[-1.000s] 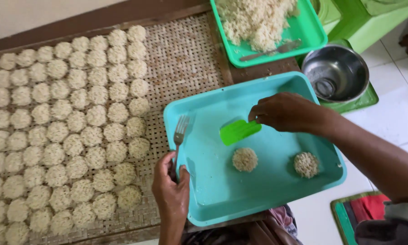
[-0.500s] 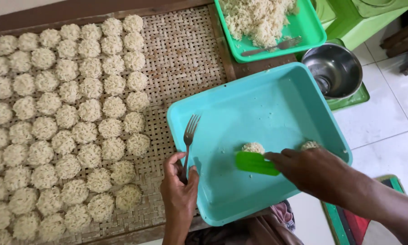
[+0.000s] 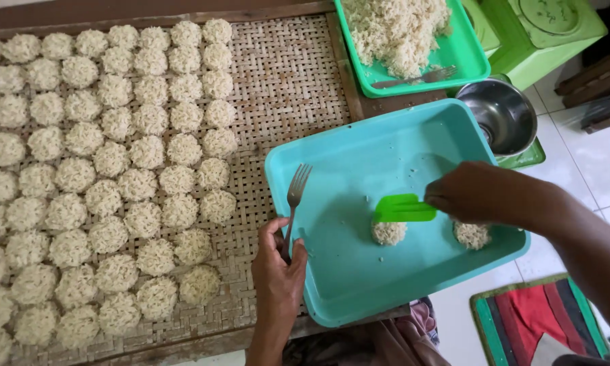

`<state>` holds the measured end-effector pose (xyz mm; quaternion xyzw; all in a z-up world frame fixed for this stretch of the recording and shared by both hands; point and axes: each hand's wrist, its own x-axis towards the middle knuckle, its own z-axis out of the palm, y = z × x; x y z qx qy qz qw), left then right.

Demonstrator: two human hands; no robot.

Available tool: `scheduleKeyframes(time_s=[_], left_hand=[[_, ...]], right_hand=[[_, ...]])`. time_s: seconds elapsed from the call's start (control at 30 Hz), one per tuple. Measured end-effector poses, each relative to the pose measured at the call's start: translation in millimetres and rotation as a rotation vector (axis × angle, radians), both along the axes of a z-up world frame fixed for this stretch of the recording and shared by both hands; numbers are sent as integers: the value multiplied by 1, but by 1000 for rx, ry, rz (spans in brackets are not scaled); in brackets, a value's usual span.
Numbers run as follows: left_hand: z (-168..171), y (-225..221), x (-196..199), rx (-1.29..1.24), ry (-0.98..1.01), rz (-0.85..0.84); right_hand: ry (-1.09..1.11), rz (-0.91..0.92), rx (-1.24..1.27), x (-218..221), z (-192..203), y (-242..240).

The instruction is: Shape cooked noodles into small circular cakes using a mold and a fork and arrange them on a tray.

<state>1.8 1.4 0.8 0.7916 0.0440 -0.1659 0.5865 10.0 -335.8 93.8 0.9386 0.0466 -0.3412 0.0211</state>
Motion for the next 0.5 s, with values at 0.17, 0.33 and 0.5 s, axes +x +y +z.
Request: scheduleKeyframes(time_s=[0.17, 0.33, 0.5], left_hand=[[-1, -1, 1, 57, -31, 0], [-3, -1, 2, 64, -48, 5], [-5, -1, 2, 81, -47, -14]], right_hand=[[-16, -87, -50, -26, 23, 29], [-109, 184, -37, -54, 13, 37], [-533, 174, 53, -36, 33, 22]])
